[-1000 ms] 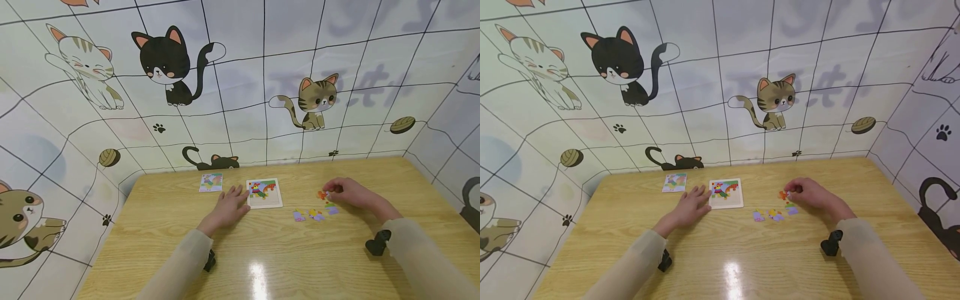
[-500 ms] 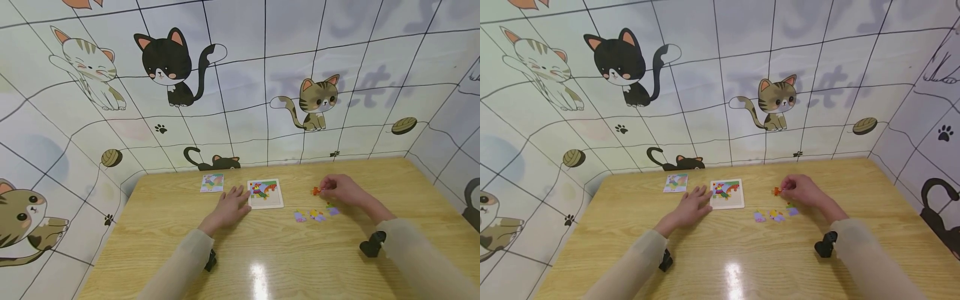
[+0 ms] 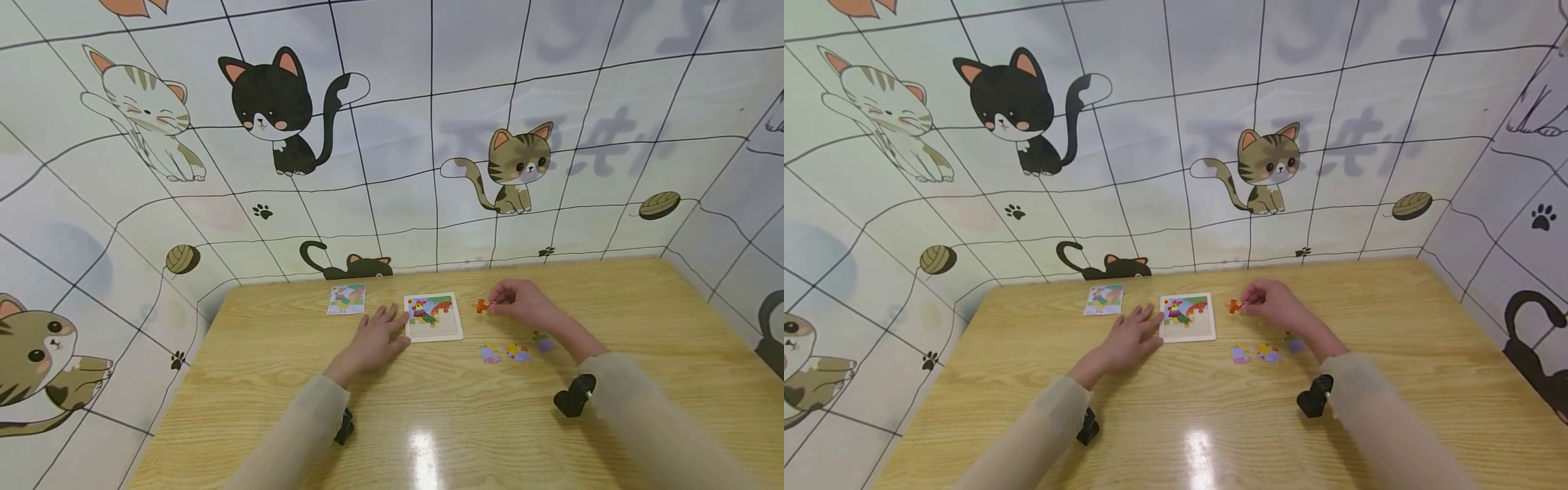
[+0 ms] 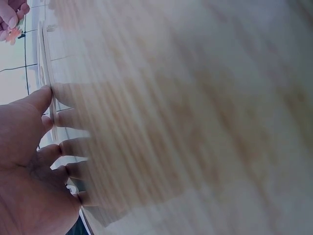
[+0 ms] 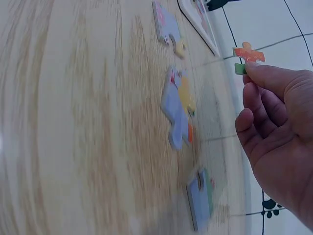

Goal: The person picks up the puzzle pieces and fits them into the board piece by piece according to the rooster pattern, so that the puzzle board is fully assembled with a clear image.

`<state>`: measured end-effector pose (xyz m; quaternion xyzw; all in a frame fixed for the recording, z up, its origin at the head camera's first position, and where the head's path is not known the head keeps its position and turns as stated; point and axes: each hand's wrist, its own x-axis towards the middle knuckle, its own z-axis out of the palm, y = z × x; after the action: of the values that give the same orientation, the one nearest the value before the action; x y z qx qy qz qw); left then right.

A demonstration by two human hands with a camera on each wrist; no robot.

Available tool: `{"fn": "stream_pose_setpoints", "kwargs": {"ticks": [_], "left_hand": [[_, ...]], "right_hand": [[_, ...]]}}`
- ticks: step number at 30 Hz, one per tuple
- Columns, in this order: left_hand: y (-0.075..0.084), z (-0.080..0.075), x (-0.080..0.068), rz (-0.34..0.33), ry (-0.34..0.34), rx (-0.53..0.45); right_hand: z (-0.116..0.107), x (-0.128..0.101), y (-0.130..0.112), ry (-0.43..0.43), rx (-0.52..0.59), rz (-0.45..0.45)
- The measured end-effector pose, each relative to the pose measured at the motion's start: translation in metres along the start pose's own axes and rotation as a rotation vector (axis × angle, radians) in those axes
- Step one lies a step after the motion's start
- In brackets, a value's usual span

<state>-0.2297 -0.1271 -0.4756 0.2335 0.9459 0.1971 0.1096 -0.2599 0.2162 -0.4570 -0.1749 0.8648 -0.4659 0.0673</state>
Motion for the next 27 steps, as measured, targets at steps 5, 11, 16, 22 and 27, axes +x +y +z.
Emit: {"fn": "stream_pose_setpoints", "kwargs": {"ticks": [5,11,16,22,27], "left_hand": [[-0.001,0.001,0.000,0.000,-0.002,-0.001],[-0.001,0.000,0.000,0.002,0.003,-0.008],[-0.001,0.001,0.000,0.003,0.005,-0.006],[-0.003,0.002,0.001,0.004,0.003,-0.006],[-0.002,0.002,0.000,0.006,0.010,-0.006]], "right_hand": [[0.013,0.008,0.000,-0.019,0.026,-0.006],[0.027,0.019,-0.002,-0.012,-0.009,0.029],[0.037,0.024,-0.007,-0.022,-0.002,0.022],[0.046,0.026,-0.014,-0.047,0.018,-0.010],[0.051,0.028,-0.017,-0.064,0.011,-0.019]]}}
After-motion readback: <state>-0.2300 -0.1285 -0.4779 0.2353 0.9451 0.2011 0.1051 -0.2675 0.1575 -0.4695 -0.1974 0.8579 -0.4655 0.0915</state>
